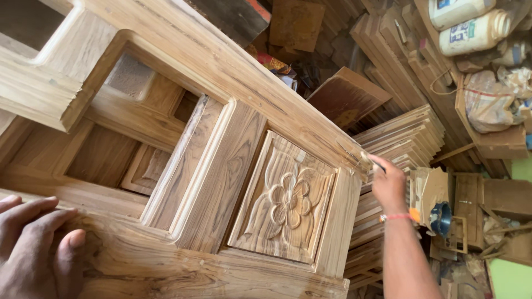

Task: The person sands the surfaces and edges of a carved wooden door panel using a small piece of sandpaper held by hand.

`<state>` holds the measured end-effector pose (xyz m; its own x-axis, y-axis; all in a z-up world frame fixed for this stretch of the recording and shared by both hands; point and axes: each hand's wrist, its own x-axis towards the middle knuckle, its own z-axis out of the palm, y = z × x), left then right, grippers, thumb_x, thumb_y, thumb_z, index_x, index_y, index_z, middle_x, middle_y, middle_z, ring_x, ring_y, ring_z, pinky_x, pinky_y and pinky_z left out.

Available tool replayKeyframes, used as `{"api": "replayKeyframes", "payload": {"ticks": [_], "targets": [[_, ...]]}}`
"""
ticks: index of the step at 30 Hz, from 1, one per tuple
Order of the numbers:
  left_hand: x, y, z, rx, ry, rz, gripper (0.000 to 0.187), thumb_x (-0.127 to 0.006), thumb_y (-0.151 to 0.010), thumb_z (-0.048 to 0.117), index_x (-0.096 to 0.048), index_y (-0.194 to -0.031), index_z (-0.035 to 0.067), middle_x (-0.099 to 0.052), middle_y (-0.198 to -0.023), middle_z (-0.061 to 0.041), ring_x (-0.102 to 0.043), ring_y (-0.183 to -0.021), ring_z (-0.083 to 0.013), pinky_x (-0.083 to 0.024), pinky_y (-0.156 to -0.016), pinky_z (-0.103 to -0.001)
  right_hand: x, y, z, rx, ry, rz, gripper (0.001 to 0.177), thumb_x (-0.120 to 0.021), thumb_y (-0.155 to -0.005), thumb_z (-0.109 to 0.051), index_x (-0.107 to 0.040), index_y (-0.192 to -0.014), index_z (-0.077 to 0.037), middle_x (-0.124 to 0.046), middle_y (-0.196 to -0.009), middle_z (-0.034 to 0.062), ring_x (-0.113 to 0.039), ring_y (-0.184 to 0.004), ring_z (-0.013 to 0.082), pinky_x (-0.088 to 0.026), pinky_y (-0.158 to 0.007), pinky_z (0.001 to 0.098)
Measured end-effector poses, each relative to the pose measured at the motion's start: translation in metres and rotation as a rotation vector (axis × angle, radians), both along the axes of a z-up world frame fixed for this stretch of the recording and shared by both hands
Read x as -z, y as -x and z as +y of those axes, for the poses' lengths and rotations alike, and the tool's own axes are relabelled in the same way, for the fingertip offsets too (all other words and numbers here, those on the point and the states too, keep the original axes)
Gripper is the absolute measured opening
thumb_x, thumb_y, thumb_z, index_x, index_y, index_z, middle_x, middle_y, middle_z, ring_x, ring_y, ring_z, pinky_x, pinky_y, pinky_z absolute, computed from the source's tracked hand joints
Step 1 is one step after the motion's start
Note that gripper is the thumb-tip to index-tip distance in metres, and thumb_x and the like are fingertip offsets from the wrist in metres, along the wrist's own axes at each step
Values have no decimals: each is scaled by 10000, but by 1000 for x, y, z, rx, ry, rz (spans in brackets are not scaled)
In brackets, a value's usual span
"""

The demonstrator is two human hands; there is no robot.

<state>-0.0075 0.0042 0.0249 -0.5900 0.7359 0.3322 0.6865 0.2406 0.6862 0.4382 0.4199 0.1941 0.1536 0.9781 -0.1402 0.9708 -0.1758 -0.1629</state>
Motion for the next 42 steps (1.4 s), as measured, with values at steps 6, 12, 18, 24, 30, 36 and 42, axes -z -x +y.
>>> {"api": "replayKeyframes", "payload": {"ticks": [6,12,18,24,30,36,42], "targets": [[-7,-2,-1,-15,31,-7,230,-618,-1146,280,-651,-1205,61,-601,-1255,-117,-523,-1339,-289,-397,-1235,-355,50,-21,-5,-617,-384,-147,389,-601,-936,21,-730,-1215,-218,-708,-1211,65,-641,-753,129,-522,-647,291],[-2,-7,4,-23,-19,-59,266,-633,-1168,306,-642,-1201,43,-588,-1267,-136,-498,-1363,-298,-386,-1248,-368,7,-43,8,-174,1,-165,396,-563,-1005,-10,-773,-1256,-232,-780,-1032,184,-626,-669,256,-496,-612,378],[9,-6,-2,-19,-29,-84,268,-605,-1157,302,-640,-1216,43,-581,-1297,-131,-482,-1379,-272,-366,-1227,-353,37,-57,-4,-442,-195,-65,392,-561,-908,43,-751,-1192,-148,-727,-1237,147,-675,-1094,292,-505,-948,348],[5,-7,2,-20,-38,-88,291,-628,-1154,318,-642,-1196,31,-588,-1282,-146,-488,-1358,-291,-390,-1235,-362,7,-49,-14,-265,-22,-70,306,-617,-987,-36,-772,-1222,-157,-725,-1139,226,-659,-935,335,-501,-780,395],[2,-3,0,-10,-4,-15,274,-588,-1136,313,-644,-1196,51,-597,-1252,-130,-522,-1333,-280,-397,-1243,-351,5,-33,3,70,-48,61,336,-596,-998,-10,-753,-1265,-142,-737,-996,210,-569,-656,150,-452,-545,284],[-2,-1,-2,-9,45,28,274,-631,-1179,336,-652,-1192,63,-607,-1255,-116,-527,-1335,-279,-404,-1236,-357,20,-38,32,266,-70,319,230,-622,-949,2,-707,-1160,36,-728,-1086,132,-726,-904,173,-634,-787,263],[-17,2,6,-11,51,49,251,-670,-1131,319,-666,-1176,73,-614,-1233,-117,-535,-1309,-300,-423,-1197,-377,42,-51,51,320,-104,456,192,-591,-947,11,-663,-1101,100,-705,-1088,154,-720,-920,220,-648,-781,326]]}}
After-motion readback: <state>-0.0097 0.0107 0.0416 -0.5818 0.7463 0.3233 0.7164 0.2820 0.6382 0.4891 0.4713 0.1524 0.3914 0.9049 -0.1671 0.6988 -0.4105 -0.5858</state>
